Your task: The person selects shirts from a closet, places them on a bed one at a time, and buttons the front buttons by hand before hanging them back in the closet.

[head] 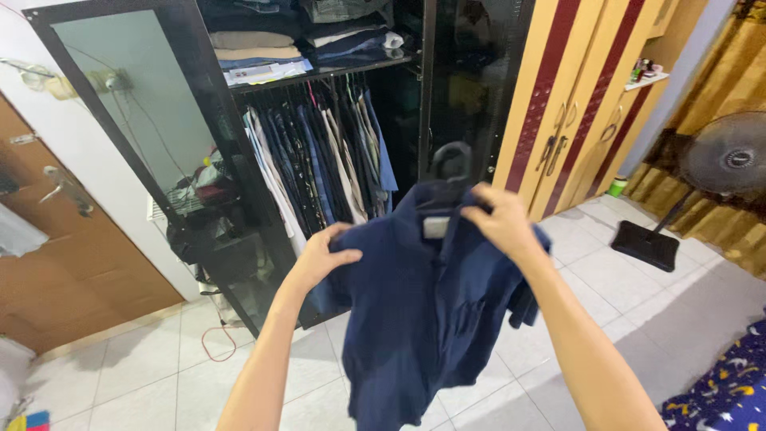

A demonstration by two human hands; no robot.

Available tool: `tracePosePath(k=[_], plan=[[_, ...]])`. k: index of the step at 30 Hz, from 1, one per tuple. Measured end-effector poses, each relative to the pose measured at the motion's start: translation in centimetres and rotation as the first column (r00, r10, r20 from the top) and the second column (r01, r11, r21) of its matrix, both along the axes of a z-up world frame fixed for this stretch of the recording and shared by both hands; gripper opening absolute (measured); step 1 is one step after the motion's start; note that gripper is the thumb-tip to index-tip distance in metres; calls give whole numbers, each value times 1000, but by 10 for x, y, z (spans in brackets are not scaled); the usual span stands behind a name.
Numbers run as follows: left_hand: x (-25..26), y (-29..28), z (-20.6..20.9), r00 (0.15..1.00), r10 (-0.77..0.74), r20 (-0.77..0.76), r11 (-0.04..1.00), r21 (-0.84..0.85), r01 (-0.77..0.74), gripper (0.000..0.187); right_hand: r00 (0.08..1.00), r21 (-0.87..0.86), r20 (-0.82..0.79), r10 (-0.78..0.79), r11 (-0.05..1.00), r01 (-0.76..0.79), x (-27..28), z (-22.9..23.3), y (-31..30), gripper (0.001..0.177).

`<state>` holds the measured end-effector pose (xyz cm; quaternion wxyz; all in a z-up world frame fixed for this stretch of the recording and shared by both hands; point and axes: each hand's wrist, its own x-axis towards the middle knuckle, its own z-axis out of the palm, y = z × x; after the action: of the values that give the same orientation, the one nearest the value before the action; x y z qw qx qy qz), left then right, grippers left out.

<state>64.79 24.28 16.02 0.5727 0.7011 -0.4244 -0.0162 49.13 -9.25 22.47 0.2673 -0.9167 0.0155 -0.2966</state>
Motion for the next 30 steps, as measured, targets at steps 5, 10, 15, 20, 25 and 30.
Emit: tracePosePath(k=[5,10,15,20,25,30], plan=[[16,9,-25,953,298,-47,920,279,-274,39,943,-68,210,260,966,-251,11,11,-30,40],[44,3,-25,958,231,-168,973,58,-224,41,990,97,140,32,994,-46,30,26,-38,26],[64,14,-26,896,377,235,807,391,-442,47,987,135,152,44,989,-65,52,37,-66,20],[94,43,-10,886,290,-363,909,395,-135,41,996,102,76,-49,994,41,73,51,-107,28],[117,35,-39,576,-390,-718,674,-649,-353,56,993,256,115,3,966,-32,95,53,-117,16],[100,-47,-125,226,-876,-426,390,-902,-188,79,986,240,156,-54,971,15,126,49,-120,14]])
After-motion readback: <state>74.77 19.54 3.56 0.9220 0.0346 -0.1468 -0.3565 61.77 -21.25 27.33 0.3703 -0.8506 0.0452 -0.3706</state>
